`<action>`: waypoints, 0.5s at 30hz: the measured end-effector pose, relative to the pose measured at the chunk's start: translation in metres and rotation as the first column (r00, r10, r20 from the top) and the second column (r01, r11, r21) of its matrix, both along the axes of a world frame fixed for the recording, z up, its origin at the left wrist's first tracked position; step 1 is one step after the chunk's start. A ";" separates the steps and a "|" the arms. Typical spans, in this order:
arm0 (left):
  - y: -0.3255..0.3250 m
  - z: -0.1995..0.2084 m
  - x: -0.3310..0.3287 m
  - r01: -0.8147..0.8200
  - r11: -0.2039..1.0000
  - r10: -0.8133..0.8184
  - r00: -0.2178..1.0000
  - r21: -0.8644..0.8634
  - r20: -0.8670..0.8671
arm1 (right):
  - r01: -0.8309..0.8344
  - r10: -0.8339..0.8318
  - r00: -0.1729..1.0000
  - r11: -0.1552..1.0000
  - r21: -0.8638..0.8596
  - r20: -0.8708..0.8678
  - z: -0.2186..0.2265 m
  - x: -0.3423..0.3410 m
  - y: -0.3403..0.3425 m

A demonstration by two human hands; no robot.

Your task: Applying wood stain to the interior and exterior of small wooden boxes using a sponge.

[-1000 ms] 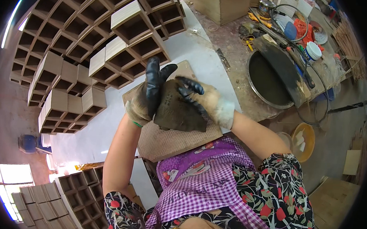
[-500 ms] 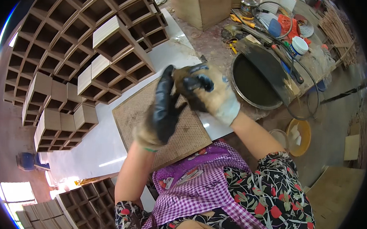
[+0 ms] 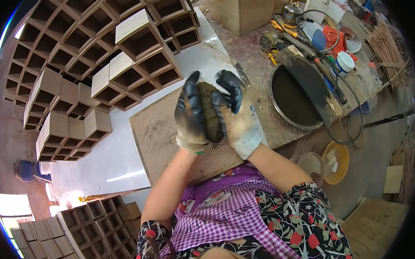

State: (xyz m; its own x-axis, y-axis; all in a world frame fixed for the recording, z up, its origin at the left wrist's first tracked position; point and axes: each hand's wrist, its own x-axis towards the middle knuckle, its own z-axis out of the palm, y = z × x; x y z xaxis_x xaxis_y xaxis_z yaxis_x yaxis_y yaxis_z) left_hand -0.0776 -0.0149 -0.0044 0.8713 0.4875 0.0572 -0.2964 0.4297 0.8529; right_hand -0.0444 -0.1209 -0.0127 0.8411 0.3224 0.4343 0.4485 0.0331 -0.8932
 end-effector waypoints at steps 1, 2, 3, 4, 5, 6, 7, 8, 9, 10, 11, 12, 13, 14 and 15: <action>0.003 0.000 0.000 -0.041 0.994 0.040 0.999 0.103 0.014 | -0.105 0.135 0.980 0.974 0.202 -0.144 -0.001 -0.002 0.002; 0.004 0.006 -0.001 0.073 0.997 -0.070 0.987 -0.012 0.143 | -0.169 0.288 0.924 0.897 0.408 -0.251 -0.003 -0.004 0.003; 0.005 0.010 -0.001 0.079 0.997 -0.076 0.986 -0.012 0.145 | 0.119 0.551 0.532 0.703 0.701 -0.643 -0.022 -0.002 -0.006; 0.007 0.012 -0.002 0.188 0.957 -0.135 0.963 -0.222 0.234 | 0.118 0.553 0.528 0.703 0.701 -0.644 -0.021 -0.005 -0.005; 0.010 0.013 -0.002 0.304 0.861 -0.170 0.928 -0.408 0.332 | 0.019 0.506 0.573 0.778 0.628 -0.645 -0.019 -0.008 -0.005; 0.014 0.011 -0.002 0.301 0.862 -0.168 0.929 -0.408 0.330 | -0.073 0.460 0.620 0.840 0.538 -0.635 -0.015 -0.010 -0.005; 0.021 0.005 -0.002 -0.021 0.971 -0.026 0.982 0.239 0.188 | -0.075 0.462 0.617 0.840 0.537 -0.636 -0.012 -0.009 -0.005; 0.027 -0.002 -0.001 -0.242 0.553 0.181 0.969 0.797 0.168 | -0.108 0.278 0.763 0.945 0.308 -0.584 -0.008 -0.006 -0.006; 0.032 -0.008 0.000 -0.243 0.552 0.184 0.969 0.798 0.167 | -0.089 0.107 0.881 0.994 0.059 -0.462 -0.006 -0.003 -0.005; 0.035 -0.016 0.005 -0.318 0.459 0.253 0.942 0.829 0.221 | -0.002 0.119 0.861 0.973 0.231 -0.494 -0.007 -0.002 -0.005; 0.037 -0.025 0.007 -0.387 0.355 0.320 0.906 0.851 0.279 | -0.001 0.118 0.861 0.973 0.230 -0.495 -0.008 0.005 -0.007; 0.034 -0.036 0.001 -0.345 0.488 0.370 0.914 0.801 0.168 | 0.120 -0.095 0.933 0.992 0.051 -0.348 -0.010 0.014 -0.012; 0.033 -0.025 -0.011 -0.137 0.920 0.156 0.987 0.367 -0.024 | 0.276 -0.289 0.944 0.956 -0.102 -0.157 -0.012 0.022 -0.016; 0.037 -0.013 -0.027 0.108 0.968 -0.126 0.990 -0.224 -0.066 | 0.271 -0.285 0.945 0.957 -0.103 -0.161 -0.010 0.021 -0.015; 0.037 -0.016 -0.032 0.231 0.886 -0.265 0.964 -0.402 -0.030 | 0.260 -0.275 0.955 0.956 -0.138 -0.106 -0.005 0.019 -0.014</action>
